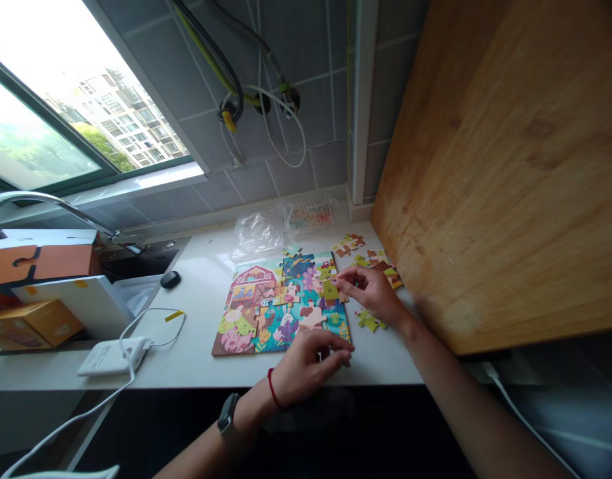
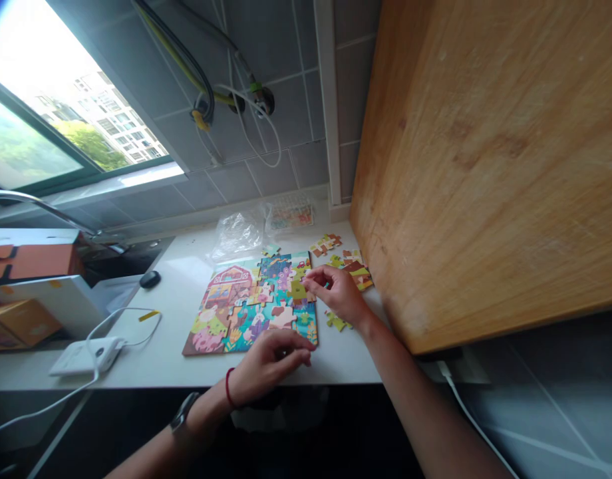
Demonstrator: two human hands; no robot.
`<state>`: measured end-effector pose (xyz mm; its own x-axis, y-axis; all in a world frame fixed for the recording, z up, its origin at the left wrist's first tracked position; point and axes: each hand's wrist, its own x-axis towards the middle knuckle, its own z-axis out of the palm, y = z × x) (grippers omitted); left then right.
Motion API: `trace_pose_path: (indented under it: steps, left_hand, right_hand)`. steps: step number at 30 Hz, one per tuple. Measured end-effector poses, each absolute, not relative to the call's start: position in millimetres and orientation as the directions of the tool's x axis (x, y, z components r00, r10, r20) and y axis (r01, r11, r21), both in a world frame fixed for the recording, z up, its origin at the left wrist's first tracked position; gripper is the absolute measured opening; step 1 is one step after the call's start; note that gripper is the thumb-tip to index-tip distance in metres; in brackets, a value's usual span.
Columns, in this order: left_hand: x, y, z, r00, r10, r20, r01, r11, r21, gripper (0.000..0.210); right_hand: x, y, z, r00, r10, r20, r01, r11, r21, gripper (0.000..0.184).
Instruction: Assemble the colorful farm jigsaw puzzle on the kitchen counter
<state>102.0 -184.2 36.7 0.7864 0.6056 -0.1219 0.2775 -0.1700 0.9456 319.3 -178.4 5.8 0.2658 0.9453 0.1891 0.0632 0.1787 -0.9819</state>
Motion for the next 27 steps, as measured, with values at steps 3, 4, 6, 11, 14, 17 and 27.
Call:
trace_pose_path:
  steps: [3,4,6,11,14,17,27]
  left_hand:
    - [74.2,-192.5,38.9,0.846,0.531,-0.039,0.316,-0.442,0.839,0.019]
    - [66.2,-192.8,39.2,0.847,0.53,-0.018,0.323,-0.488,0.811,0.018]
    - [53.0,-190.8,39.0,0.833,0.552,0.023,0.338,-0.542,0.769,0.018]
    - [36.1,-182.4,34.2,0.748,0.639,0.18,0.358,-0.616,0.702,0.015]
    - [34.1,-181.2,29.5,0.708,0.648,0.281,0.347,-0.666,0.66,0.014]
    - [35.1,-181.2,25.2,0.708,0.617,0.343,0.325,-0.716,0.618,0.012]
    - [41.1,-181.8,8.9,0.678,0.623,0.391,0.33,-0.733,0.595,0.014]
  right_hand:
    - [315.9,-179.5,6.6,0.194,0.964,0.184,0.121,0.162,-0.979,0.031]
    - [315.1,-179.8,7.4,0.182,0.967,0.18,0.125,0.159,-0.979,0.03]
    - [314.0,-180.4,9.4,0.172,0.97,0.171,0.114,0.153,-0.982,0.029]
    - [312.4,-181.6,14.1,0.182,0.968,0.172,0.107,0.154,-0.982,0.024]
    - [312.4,-182.7,15.4,0.197,0.97,0.141,0.081,0.127,-0.989,0.025]
    - [313.2,-182.6,14.7,0.22,0.971,0.093,0.063,0.081,-0.995,0.031]
    - [313.1,-178.3,5.6,0.292,0.951,0.096,0.035,0.089,-0.995,0.036]
